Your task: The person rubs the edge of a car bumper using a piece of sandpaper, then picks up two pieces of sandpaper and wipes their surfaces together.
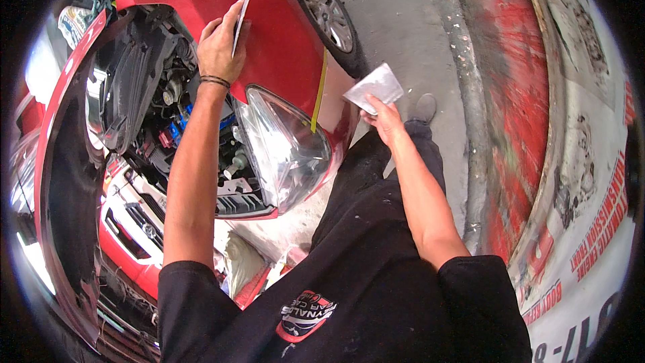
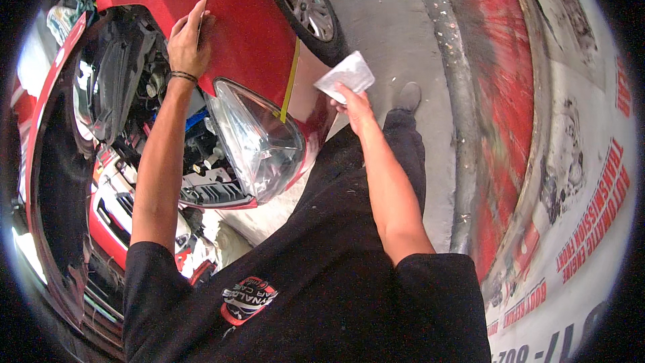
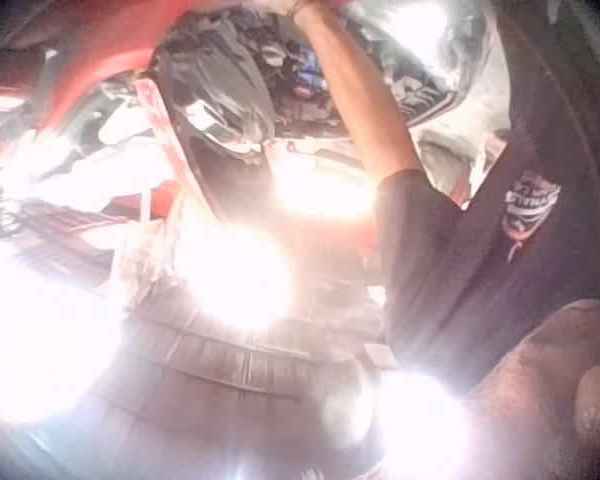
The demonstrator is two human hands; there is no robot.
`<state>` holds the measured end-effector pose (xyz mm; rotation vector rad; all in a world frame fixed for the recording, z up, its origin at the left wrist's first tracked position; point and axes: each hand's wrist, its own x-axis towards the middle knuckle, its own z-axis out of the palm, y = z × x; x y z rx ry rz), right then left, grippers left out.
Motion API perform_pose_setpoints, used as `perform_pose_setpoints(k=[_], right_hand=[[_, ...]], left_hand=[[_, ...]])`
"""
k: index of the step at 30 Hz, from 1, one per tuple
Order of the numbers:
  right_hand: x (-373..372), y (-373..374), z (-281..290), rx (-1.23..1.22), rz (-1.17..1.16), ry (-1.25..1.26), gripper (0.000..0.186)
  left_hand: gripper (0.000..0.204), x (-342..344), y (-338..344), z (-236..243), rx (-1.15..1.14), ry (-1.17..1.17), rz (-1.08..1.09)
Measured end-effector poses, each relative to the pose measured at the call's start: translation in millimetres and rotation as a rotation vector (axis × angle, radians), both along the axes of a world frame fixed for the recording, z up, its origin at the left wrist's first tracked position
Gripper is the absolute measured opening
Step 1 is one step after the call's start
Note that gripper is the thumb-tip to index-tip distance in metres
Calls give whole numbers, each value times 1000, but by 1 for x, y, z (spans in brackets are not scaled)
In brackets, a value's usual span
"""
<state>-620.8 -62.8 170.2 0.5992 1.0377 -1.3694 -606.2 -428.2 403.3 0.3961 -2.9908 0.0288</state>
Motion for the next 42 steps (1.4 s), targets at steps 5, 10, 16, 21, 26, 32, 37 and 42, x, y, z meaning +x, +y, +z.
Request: perform_pose_setpoints(k=[5, 10, 16, 21, 26, 32, 37, 42], right_hand=[[-27, 97, 3, 574, 892, 768, 63], [-10, 238, 24, 823, 1147, 701, 45], [68, 308, 23, 693, 781, 391, 58], [62, 262, 103, 246, -469, 250, 65], [73, 239, 148, -64, -750, 245, 46], [155, 285, 162, -108, -796, 142, 43], [223, 313, 153, 88, -978, 119, 47], [270, 344, 129, 234, -1221, 20, 49]], left_hand=[[40, 1, 5, 1, -4, -30, 84], [40, 1, 10, 0, -42, -61, 98], [42, 6, 3, -6, -79, -88, 47], [45, 9, 12, -37, 281, -170, 207], [39, 50, 250, -44, 1194, -382, -88], [53, 140, 415, -73, 2045, -798, 136], [53, 163, 402, -101, 1484, -1217, -302], [52, 87, 294, -116, 110, -1036, -803]])
